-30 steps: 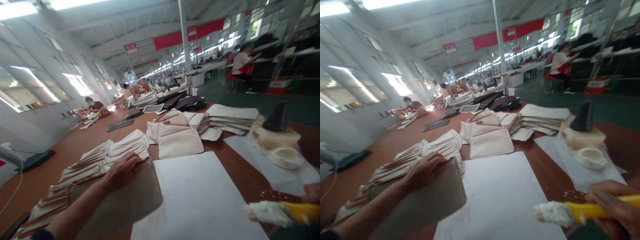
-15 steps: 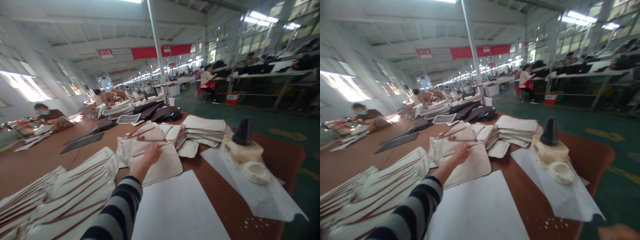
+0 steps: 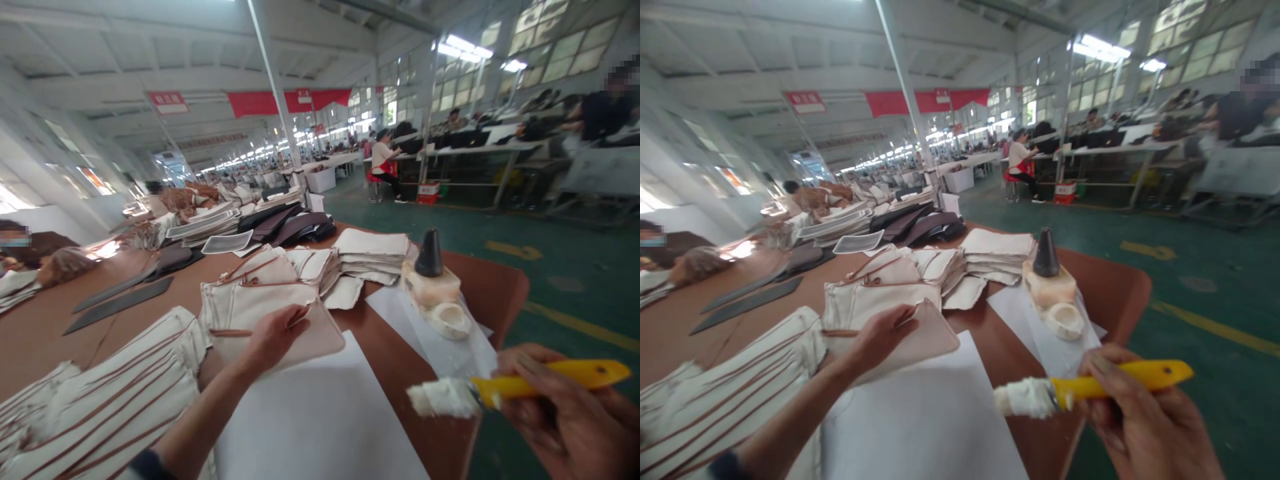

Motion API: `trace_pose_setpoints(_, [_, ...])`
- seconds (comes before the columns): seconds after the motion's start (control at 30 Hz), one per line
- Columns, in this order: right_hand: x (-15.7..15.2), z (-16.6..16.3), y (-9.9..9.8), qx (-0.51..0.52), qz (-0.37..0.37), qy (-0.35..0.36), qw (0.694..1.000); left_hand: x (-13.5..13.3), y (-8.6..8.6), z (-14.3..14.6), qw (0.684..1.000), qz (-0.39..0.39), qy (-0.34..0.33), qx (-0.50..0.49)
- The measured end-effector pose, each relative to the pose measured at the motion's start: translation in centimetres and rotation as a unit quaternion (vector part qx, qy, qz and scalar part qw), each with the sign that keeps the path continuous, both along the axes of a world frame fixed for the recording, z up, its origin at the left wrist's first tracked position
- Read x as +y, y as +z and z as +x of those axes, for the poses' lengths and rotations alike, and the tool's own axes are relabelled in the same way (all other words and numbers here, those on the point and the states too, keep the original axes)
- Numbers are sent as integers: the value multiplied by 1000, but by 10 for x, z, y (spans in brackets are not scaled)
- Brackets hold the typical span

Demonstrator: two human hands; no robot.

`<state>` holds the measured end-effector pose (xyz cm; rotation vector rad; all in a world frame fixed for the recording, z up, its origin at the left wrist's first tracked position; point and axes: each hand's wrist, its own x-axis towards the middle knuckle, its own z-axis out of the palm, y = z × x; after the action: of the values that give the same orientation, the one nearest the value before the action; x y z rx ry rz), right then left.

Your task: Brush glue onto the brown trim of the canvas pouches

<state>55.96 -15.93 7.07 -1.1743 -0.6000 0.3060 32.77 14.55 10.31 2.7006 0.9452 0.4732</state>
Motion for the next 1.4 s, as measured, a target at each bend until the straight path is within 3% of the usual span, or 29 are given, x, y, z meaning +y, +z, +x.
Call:
trace_pose_setpoints(0.1, [5, -19, 34, 58, 52, 30, 997, -60, 17, -17, 996, -54, -57, -41])
trace_pose_setpoints(0.23, [0, -49, 64, -43, 87, 99, 990, -129, 29, -29, 982, -166, -80, -46])
trace_pose_setpoints(0.37, [-7, -61, 65, -155, 68, 137, 976, -174, 33, -39, 967, -243, -76, 4])
trace_pose_setpoints(0.5, [-18, -58, 61, -246, 39, 67, 966, -197, 34, -50, 956, -278, -92, 23])
trace_pose_setpoints(0.57, [-28, -60, 60, -229, 43, 59, 971, -203, 32, -55, 962, -258, -91, 20])
trace_pose_setpoints(0.67, [-40, -70, 59, -206, 53, 108, 971, -209, 26, -61, 976, -190, -98, 26])
trace_pose_setpoints(0.73, [-43, -74, 57, -242, 39, 120, 962, -213, 20, -64, 985, -115, -126, 23])
trace_pose_setpoints(0.8, [-43, -73, 57, -283, 21, 88, 955, -216, 15, -68, 986, -20, -165, 3])
trace_pose_setpoints(0.9, [-48, -66, 59, -285, 23, 43, 957, -220, 9, -72, 966, 125, -224, -39])
trace_pose_setpoints(1.03, [-61, -72, 66, -245, 71, 106, 961, -224, 7, -75, 931, 249, -263, -49])
trace_pose_setpoints(1.2, [-72, -83, 74, -376, 15, 229, 898, -227, 6, -82, 914, 299, -271, -42])
trace_pose_setpoints(1.3, [-78, -79, 82, -442, -5, 212, 871, -228, 4, -86, 917, 298, -261, -40])
trace_pose_setpoints(1.4, [-82, -80, 88, -437, 16, 184, 880, -227, 1, -85, 918, 296, -260, -40])
